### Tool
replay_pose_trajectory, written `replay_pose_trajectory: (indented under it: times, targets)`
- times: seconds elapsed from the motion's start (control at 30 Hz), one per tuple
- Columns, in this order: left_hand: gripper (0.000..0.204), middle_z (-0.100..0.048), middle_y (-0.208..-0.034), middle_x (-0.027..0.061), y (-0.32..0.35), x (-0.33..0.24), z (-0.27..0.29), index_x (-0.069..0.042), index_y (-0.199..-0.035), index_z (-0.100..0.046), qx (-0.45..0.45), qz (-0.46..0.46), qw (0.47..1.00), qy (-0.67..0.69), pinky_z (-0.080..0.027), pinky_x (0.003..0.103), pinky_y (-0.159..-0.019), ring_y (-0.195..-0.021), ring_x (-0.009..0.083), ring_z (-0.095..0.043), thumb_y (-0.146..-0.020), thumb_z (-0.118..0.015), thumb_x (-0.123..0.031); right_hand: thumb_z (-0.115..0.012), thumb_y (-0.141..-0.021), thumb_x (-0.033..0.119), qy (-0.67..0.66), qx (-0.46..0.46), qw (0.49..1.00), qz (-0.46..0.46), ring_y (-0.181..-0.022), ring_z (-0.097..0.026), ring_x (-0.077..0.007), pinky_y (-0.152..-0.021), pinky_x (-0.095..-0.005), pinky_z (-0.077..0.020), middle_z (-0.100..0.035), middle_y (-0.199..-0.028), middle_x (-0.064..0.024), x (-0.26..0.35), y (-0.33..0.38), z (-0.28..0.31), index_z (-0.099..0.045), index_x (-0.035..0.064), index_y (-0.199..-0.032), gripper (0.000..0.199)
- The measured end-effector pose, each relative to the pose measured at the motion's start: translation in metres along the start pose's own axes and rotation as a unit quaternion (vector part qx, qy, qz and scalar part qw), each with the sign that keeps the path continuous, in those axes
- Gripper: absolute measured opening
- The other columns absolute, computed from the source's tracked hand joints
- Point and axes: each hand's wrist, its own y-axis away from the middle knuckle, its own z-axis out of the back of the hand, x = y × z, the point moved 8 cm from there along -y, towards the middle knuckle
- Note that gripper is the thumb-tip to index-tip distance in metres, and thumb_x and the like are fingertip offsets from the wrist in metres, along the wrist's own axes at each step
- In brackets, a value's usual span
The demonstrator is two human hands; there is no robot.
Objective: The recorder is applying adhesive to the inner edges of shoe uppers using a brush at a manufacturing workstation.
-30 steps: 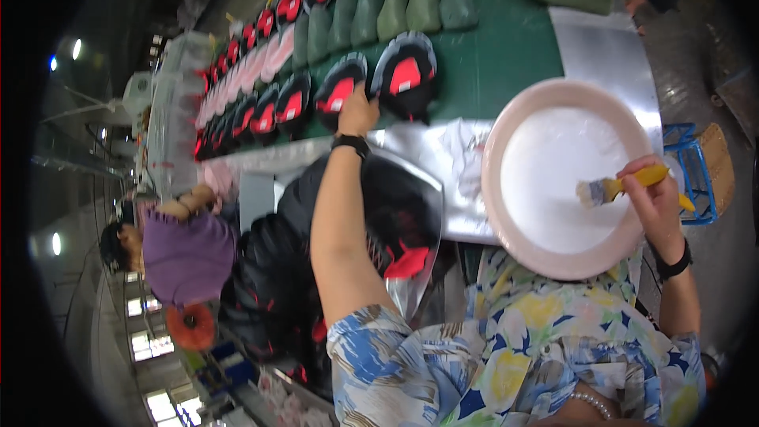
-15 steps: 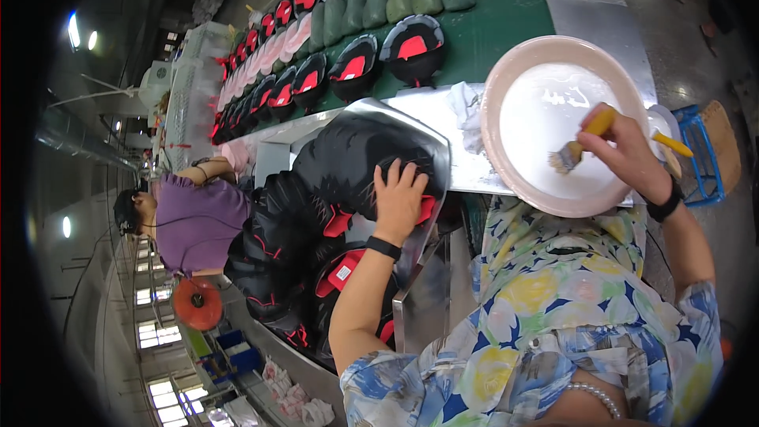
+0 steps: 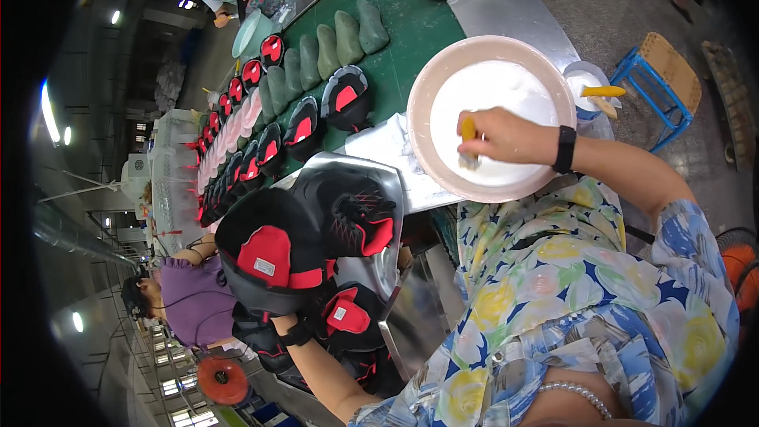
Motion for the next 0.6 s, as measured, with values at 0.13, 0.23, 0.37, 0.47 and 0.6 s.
replay_pose_trajectory:
  times: [0.13, 0.23, 0.37, 0.47, 0.6]
  targets:
    - [0.049, -0.053, -0.146, 0.0152, -0.023, -0.035, -0.037, -0.001, -0.145, -0.045, 0.04, -0.031, 0.999, 0.001, -0.042, 0.042, -0.113, -0.129, 0.0287, -0.057, -0.101, -0.053, -0.019, -0.07, -0.091, 0.021, 0.138, 0.122, 0.983, 0.021, -0.086, -0.068, -0.0398, -0.079, -0.0457, -0.0526, -0.069, -0.089, -0.0212, -0.007, 0.012, -0.024, -0.061, -0.001, -0.101, 0.026]
    - [0.048, -0.053, -0.145, 0.0148, -0.046, -0.056, -0.075, -0.002, -0.145, -0.046, 0.068, -0.056, 0.996, 0.012, -0.042, 0.042, -0.114, -0.129, 0.0289, -0.057, -0.101, -0.053, -0.02, -0.068, -0.09, 0.018, 0.145, 0.081, 0.986, 0.005, -0.089, -0.067, -0.0402, -0.081, -0.0469, -0.0512, -0.068, -0.091, -0.0212, -0.036, 0.015, 0.008, -0.061, 0.0008, -0.099, 0.021]
    - [0.048, -0.054, -0.145, 0.0144, -0.086, -0.091, -0.138, -0.002, -0.145, -0.046, 0.105, -0.098, 0.989, 0.044, -0.041, 0.042, -0.114, -0.128, 0.0292, -0.057, -0.101, -0.053, -0.021, -0.067, -0.093, 0.021, 0.078, -0.047, 0.994, 0.053, -0.081, -0.067, -0.0314, -0.075, -0.0388, -0.0504, -0.067, -0.087, -0.0175, 0.005, 0.011, 0.085, -0.06, 0.003, -0.099, 0.02]
    - [0.048, -0.054, -0.145, 0.014, -0.11, -0.124, -0.172, -0.003, -0.145, -0.047, 0.135, -0.145, 0.977, 0.074, -0.04, 0.042, -0.115, -0.128, 0.0295, -0.057, -0.101, -0.053, -0.022, -0.066, -0.094, 0.026, 0.002, -0.096, 0.988, 0.124, -0.076, -0.065, -0.03, -0.071, -0.039, -0.0495, -0.067, -0.085, -0.0167, 0.039, 0.0, 0.103, -0.06, 0.0016, -0.097, 0.025]
    - [0.048, -0.055, -0.144, 0.0136, -0.124, -0.163, -0.196, -0.003, -0.144, -0.048, 0.176, -0.208, 0.956, 0.111, -0.04, 0.042, -0.116, -0.128, 0.0298, -0.058, -0.101, -0.053, -0.023, -0.067, -0.095, 0.026, 0.0, -0.094, 0.985, 0.143, -0.074, -0.065, -0.0279, -0.069, -0.0361, -0.0502, -0.067, -0.083, -0.0132, 0.057, -0.001, 0.118, -0.059, 0.0033, -0.097, 0.024]
